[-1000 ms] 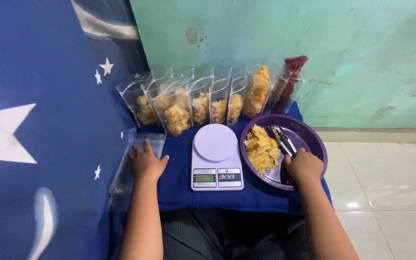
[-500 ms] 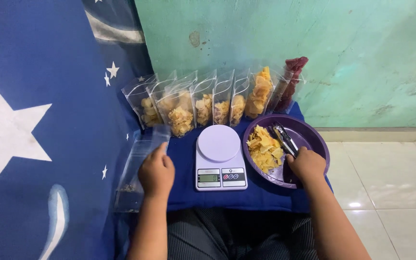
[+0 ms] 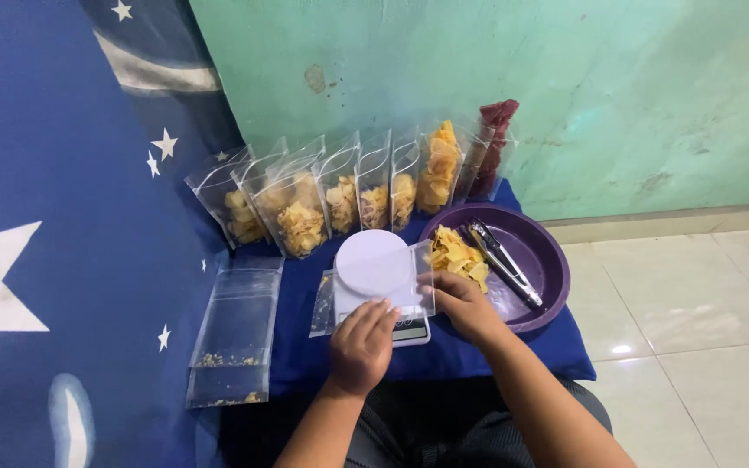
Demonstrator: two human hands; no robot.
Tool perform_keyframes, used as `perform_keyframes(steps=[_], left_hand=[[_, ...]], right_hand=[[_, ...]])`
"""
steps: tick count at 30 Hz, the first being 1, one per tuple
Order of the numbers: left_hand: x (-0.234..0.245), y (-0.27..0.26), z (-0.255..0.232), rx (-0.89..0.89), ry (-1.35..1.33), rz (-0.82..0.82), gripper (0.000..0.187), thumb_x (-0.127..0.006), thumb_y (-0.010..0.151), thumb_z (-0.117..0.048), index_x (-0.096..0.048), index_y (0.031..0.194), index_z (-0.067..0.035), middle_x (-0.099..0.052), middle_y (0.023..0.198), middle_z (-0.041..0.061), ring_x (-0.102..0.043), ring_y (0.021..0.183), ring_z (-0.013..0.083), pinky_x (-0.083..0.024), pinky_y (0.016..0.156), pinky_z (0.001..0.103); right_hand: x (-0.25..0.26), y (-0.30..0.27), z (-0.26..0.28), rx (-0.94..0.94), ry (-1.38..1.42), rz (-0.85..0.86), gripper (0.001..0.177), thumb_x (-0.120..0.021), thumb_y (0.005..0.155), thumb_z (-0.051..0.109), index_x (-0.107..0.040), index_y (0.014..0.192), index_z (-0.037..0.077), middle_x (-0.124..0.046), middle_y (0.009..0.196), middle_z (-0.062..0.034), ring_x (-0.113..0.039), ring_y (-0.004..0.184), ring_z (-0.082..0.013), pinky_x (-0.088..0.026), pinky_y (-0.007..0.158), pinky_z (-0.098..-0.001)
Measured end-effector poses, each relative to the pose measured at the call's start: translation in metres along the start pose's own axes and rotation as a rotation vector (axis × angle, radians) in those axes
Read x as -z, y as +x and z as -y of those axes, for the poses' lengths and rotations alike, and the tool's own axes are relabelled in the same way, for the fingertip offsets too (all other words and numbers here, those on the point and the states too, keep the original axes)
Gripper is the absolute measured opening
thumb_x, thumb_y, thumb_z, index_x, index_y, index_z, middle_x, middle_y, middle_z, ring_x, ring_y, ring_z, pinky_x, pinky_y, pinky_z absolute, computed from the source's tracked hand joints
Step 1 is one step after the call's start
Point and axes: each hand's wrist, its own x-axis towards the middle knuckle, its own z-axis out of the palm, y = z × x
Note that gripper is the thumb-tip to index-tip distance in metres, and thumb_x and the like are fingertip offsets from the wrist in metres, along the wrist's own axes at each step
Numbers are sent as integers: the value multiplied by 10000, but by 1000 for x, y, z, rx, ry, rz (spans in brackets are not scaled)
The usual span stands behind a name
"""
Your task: The person is weighing portions of chips on a digital scale and then pouring them into individual plastic bags for packaging.
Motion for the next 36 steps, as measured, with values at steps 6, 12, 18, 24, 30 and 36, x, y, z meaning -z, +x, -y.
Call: perform_keyframes(steps=[6, 12, 18, 24, 30, 36], left_hand=[[6, -21, 31, 9, 119, -64, 246, -820, 789, 20, -737, 1002, -70, -771, 1040, 113, -762, 940, 254, -658, 755, 309], [69, -3, 81, 278, 591, 18, 144, -709, 929, -46, -755, 1007, -159, -802, 1081, 67, -766, 955, 258, -607, 767, 367], [44, -33, 134, 797, 636, 755, 607, -673, 864, -443, -585, 1427, -235, -621, 1382, 92, -599, 1208, 349, -535, 954, 532], [28, -42, 144, 970, 581, 964, 622, -530, 963, -428, -392, 1554, -293, -378, 1599, 188, -503, 1319, 506, -555, 984, 556], [32, -23, 134, 890, 642, 959, 685, -626, 933, -426, -400, 1554, -244, -620, 1254, 114, -685, 1021, 292, -604, 820, 446], [24, -44, 151, 990, 642, 986, 712, -574, 910, -614, -447, 1513, -257, -468, 1458, 162, -604, 1161, 424, -597, 881, 495]], right_hand=[[-3, 1, 26, -164, -48, -97, 366, -644, 918, 86, -694, 1270, -1, -766, 1091, -131, -714, 908, -183, -544, 797, -282], [46, 57, 16, -108, -393, -343, 242, -701, 928, 128, -746, 1148, 40, -693, 799, -80, -555, 547, -127, -434, 447, -253], [67, 137, 1, 29, -597, -517, 412, -725, 852, 179, -708, 1231, 18, -727, 951, -96, -694, 818, -206, -554, 748, -310], [56, 183, -7, -20, -709, -643, 525, -724, 878, 310, -636, 1304, 14, -722, 1081, -146, -690, 968, -303, -545, 854, -390], [56, 202, -24, 72, -648, -846, 534, -767, 877, 266, -506, 1258, 0, -664, 965, -141, -672, 853, -291, -543, 795, -404], [54, 199, -24, 109, -644, -776, 176, -686, 937, 193, -728, 958, 24, -742, 849, -114, -670, 722, -293, -529, 706, -383]])
